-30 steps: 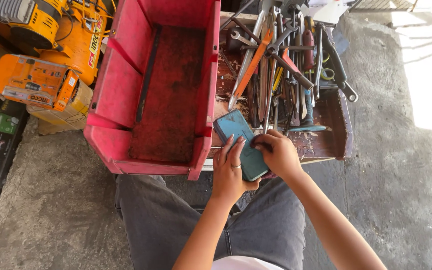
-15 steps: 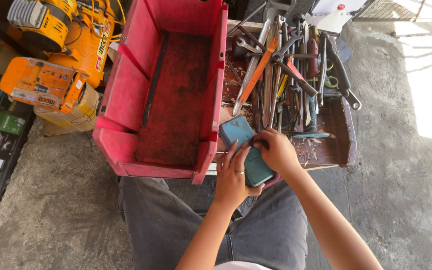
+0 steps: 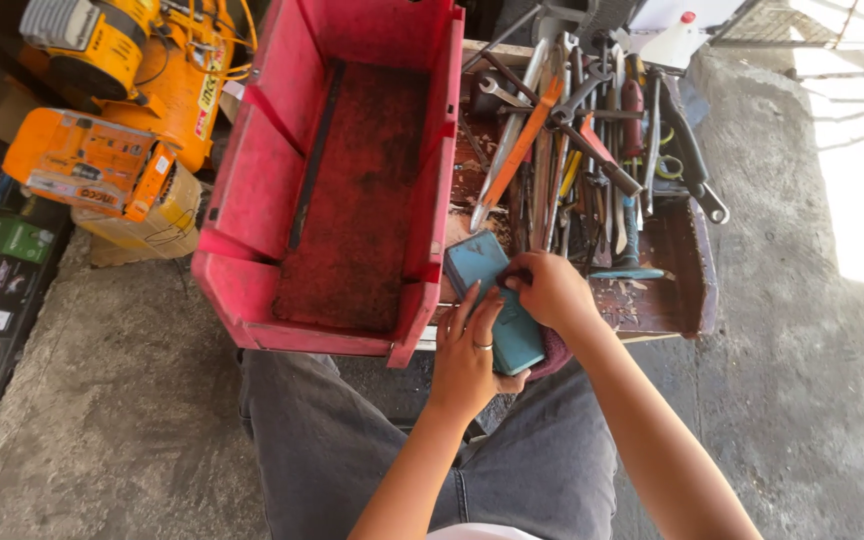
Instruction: The recorder is cleaning a small blue tool case using a cloth.
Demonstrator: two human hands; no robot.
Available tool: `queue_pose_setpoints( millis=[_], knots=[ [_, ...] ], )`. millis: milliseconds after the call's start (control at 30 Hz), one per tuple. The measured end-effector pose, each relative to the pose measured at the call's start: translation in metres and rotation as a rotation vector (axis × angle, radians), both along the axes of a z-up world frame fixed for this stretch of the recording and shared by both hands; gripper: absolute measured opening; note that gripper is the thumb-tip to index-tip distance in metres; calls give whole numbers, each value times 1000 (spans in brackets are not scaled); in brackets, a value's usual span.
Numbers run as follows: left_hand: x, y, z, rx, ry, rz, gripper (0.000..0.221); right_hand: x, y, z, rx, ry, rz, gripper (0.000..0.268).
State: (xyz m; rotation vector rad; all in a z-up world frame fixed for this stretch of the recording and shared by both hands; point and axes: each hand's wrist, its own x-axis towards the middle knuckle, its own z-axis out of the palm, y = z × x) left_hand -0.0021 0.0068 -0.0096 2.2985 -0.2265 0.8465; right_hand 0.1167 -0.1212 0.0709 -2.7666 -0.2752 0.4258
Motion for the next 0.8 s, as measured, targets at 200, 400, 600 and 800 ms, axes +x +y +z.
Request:
queue_pose_setpoints(
  millis=[200, 400, 600, 800],
  knots=[
    [3, 3, 1, 50, 3, 21, 108, 23, 11, -22, 67, -60, -31, 17],
    [5, 0, 1, 69, -40, 39, 93, -7, 5, 4, -59, 70, -80, 17],
    [13, -1, -9, 19, -47, 43, 89, 35, 14, -32, 70, 14, -142, 22],
    [12, 0, -10, 80, -29, 37, 68, 7, 29, 4, 9, -23, -81, 23]
  ],
)
